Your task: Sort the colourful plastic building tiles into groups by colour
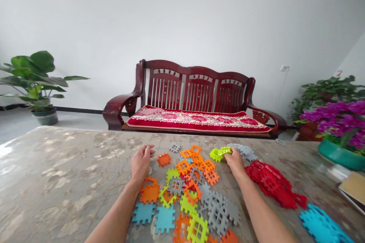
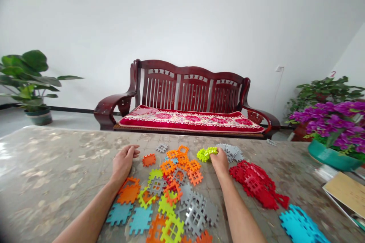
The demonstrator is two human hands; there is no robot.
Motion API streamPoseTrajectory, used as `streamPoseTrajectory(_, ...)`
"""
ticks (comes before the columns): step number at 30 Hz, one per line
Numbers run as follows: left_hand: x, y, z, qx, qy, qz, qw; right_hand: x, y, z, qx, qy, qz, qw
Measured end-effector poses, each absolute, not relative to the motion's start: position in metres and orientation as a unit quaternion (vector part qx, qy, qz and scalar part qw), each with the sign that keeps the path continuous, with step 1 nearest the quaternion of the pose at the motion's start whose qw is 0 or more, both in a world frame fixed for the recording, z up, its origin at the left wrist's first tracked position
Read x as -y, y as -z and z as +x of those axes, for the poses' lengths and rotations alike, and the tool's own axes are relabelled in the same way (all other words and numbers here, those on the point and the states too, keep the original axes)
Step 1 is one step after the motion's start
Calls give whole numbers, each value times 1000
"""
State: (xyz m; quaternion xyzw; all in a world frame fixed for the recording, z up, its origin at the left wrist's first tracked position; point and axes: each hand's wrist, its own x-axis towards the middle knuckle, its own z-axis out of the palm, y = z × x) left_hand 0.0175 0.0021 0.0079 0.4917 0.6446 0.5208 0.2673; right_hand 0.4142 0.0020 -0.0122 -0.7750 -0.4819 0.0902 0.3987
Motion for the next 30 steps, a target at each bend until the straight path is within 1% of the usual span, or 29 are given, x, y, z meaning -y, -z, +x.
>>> streamPoseTrajectory(10,-3,-9,18,-654,-506,495,265,20,18,414,474,-77,-747,460)
streamPoseTrajectory(14,-2,-9,18,-656,-499,502,262,20,15,414,460,-79,-748,472)
streamPoseTrajectory(21,-2,-11,19,-659,-493,506,257,27,6,409,430,-64,-696,572)
streamPoseTrajectory(25,-1,-12,19,-664,-486,506,257,29,8,407,401,-97,-659,628)
streamPoseTrajectory(30,-2,-11,18,-663,-485,511,254,26,13,401,351,-197,-635,659)
